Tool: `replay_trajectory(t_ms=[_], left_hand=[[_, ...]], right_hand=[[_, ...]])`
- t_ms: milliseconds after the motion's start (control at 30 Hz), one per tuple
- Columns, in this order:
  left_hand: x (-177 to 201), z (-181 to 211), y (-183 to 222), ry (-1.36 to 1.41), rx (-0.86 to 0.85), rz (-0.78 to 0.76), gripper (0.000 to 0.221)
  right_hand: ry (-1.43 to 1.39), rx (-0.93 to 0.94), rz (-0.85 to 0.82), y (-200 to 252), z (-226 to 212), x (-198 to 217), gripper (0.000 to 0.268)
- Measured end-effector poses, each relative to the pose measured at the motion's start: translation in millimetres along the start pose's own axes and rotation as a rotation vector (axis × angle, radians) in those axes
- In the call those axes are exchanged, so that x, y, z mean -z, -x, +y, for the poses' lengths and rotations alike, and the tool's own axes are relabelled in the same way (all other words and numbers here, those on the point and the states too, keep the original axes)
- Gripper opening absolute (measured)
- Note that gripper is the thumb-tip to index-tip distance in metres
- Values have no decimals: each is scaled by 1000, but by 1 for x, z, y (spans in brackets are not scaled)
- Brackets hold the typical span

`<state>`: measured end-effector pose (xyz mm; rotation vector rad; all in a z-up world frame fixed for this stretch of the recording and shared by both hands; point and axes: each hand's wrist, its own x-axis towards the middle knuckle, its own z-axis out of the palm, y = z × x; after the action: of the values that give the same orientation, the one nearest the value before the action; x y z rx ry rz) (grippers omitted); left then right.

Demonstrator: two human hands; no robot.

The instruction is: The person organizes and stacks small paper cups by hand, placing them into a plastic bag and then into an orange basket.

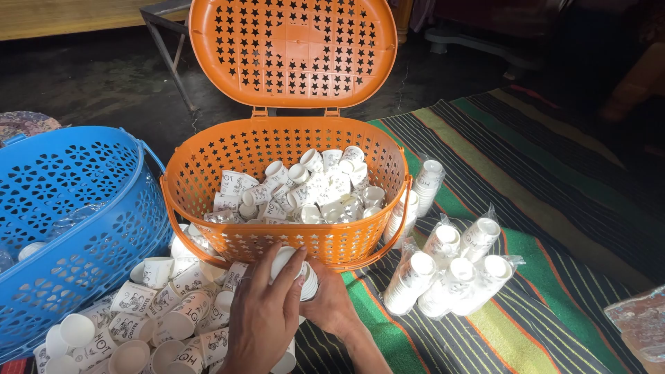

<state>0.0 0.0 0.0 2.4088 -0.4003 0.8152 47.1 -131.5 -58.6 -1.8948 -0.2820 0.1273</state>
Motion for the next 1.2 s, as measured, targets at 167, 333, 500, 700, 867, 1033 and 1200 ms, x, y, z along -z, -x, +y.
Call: replay_trajectory(t_ms=[167, 333, 500, 700, 867, 1033, 1200], left_hand=[[-5, -4, 5, -117, 13, -97, 43], [-1, -3, -27, -198, -57, -228, 48], [-3, -13, -121, -144, 88, -118, 29], [-102, -77, -181, -545, 376, -986, 44], [-134, -100, -170, -504, 416, -1074, 47], [-139, -112, -171, -466, 458, -1152, 51], [-150, -123, -171, -421, 495, -1235, 55]], right_hand=[[-28, 21, 18, 2, -2, 0, 51], [-4, 371, 108, 0, 11, -1, 53], [-33, 14, -23, 3, -13, 5, 61], [5, -57, -39, 1, -7, 3, 60], [75, -77, -47, 2, -5, 2, 61], [45, -104, -49, 0, -3, 1, 63], [53, -64, -36, 1, -4, 1, 65]])
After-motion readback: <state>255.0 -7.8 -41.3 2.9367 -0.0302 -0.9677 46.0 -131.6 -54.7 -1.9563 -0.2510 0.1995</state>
